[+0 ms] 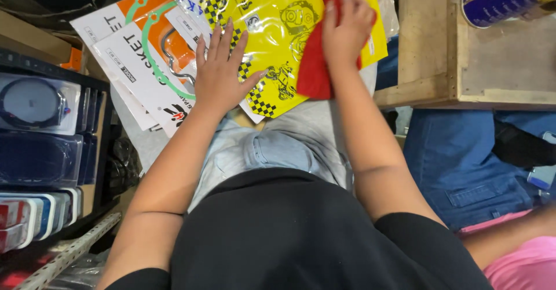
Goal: The recorder is cleaning and wiping down various motorcycle gasket kits using a red cloth.
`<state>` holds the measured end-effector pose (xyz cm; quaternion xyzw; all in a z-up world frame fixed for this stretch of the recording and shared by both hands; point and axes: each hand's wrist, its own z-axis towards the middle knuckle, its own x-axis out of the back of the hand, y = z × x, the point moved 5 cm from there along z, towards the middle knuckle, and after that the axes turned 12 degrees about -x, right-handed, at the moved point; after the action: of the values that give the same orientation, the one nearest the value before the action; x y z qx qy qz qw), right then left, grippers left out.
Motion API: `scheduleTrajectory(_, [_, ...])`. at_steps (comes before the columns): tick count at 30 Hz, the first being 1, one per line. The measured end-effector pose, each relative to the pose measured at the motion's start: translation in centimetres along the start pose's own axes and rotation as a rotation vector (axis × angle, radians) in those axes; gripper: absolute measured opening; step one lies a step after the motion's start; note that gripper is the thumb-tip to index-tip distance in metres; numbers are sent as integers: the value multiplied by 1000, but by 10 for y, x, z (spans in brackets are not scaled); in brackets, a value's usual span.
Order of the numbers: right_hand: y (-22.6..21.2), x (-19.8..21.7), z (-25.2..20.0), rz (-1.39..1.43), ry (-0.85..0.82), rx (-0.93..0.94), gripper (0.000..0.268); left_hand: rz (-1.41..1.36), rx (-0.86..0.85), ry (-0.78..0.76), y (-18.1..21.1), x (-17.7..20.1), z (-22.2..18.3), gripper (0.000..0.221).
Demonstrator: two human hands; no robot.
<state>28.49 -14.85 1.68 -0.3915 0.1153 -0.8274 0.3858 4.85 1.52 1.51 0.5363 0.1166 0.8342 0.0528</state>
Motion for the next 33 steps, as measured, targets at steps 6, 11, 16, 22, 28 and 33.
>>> scheduleTrajectory(6, [-90,25,-48,190,-288,197,44,45,-38,54,4,3,0,82])
scheduleTrajectory(11, [-128,14,-67,43,-460,411,49,71,-41,57,4,2,0,71])
scheduleTrajectory(16, [-116,-30,-46,6,-512,422,53,76,-29,64,6,3,1,72])
scheduleTrajectory(22, [-87,-76,-7,-24,-525,269,54,64,1,19,8,7,5,79])
scheduleTrajectory(28, [-59,-85,22,-87,-409,191,49,56,4,14,6,4,4,79])
scheduleTrajectory(33, [-40,-89,36,-98,-299,113,45,35,21,10,5,6,4,79])
